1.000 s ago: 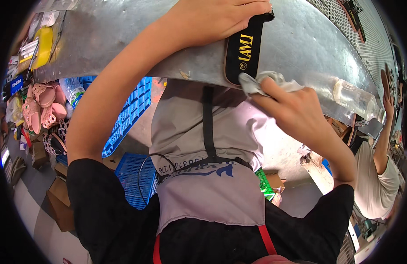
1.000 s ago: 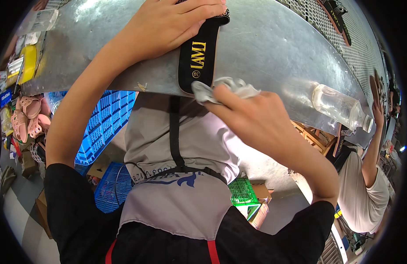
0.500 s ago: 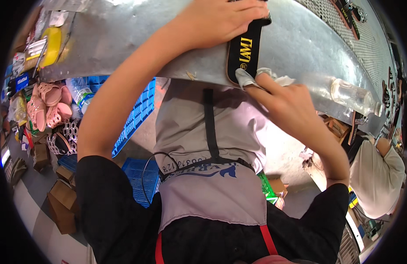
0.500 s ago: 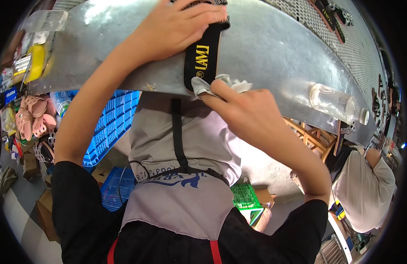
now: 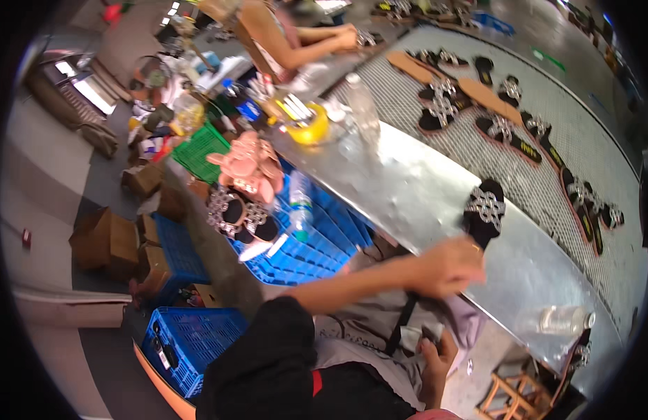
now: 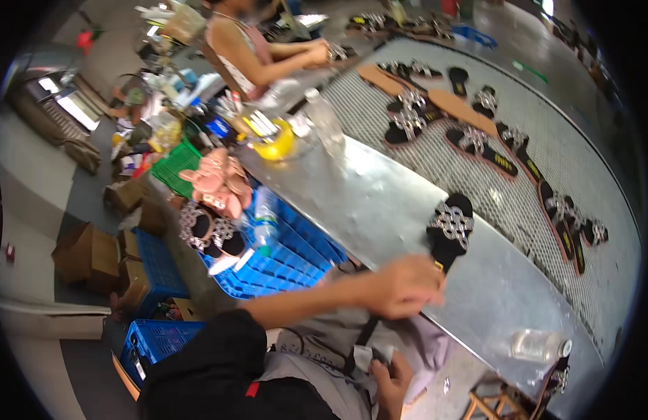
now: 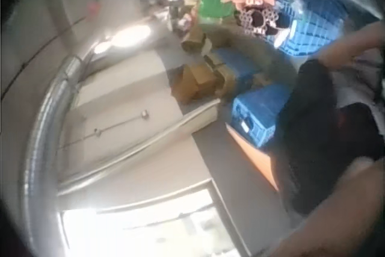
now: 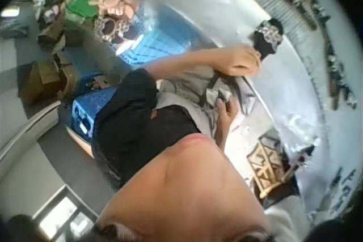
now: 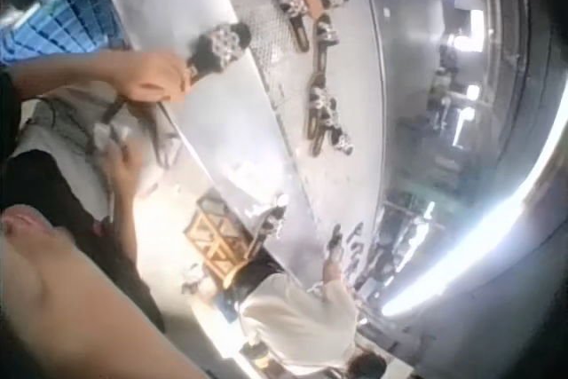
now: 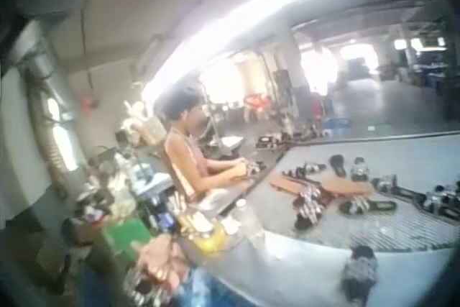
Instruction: Cleaning and assembling components of slippers/sandals on a factory conveyor belt.
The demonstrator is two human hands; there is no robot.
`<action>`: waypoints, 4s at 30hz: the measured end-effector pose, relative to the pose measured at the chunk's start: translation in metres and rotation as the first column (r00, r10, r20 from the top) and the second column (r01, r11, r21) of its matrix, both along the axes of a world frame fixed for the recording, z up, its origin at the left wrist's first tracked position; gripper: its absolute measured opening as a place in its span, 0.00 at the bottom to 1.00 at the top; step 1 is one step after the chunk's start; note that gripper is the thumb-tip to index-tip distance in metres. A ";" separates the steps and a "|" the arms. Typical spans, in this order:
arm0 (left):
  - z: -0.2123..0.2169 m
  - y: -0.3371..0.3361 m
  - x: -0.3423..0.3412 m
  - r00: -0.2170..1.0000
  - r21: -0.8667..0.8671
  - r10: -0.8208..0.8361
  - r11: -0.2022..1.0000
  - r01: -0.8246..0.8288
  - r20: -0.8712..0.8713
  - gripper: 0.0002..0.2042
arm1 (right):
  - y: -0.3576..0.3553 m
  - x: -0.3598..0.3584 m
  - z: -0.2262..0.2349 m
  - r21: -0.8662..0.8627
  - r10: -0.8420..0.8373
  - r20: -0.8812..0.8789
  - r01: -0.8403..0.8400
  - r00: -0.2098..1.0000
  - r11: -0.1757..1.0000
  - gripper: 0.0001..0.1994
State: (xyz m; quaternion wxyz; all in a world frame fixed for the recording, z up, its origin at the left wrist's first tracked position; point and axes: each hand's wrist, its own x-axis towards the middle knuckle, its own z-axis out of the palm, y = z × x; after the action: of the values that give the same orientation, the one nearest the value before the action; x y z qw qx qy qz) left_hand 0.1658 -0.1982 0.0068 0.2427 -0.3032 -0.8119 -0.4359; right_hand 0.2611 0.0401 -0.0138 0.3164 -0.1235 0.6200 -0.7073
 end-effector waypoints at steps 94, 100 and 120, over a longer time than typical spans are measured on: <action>-0.057 0.271 -0.017 0.048 0.193 -0.284 0.758 0.623 0.958 0.33 | 0.206 0.018 -0.054 0.084 -0.917 0.212 0.929 0.338 0.361 0.13; -0.066 0.287 -0.020 0.122 0.060 -0.192 0.735 0.676 0.974 0.34 | 0.213 0.017 -0.079 0.078 -0.917 0.266 0.942 0.296 0.326 0.12; -0.046 0.326 -0.053 0.494 0.210 -0.604 0.740 0.639 0.626 0.40 | 0.280 0.071 -0.117 0.110 -0.975 0.071 0.970 0.211 0.218 0.08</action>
State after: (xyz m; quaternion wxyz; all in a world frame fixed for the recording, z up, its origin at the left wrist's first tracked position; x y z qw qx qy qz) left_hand 0.1133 0.1280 -0.0396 -0.2402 -0.4066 -0.6887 -0.5502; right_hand 0.3317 0.3197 -0.1308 -0.1549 0.3418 0.5544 -0.7428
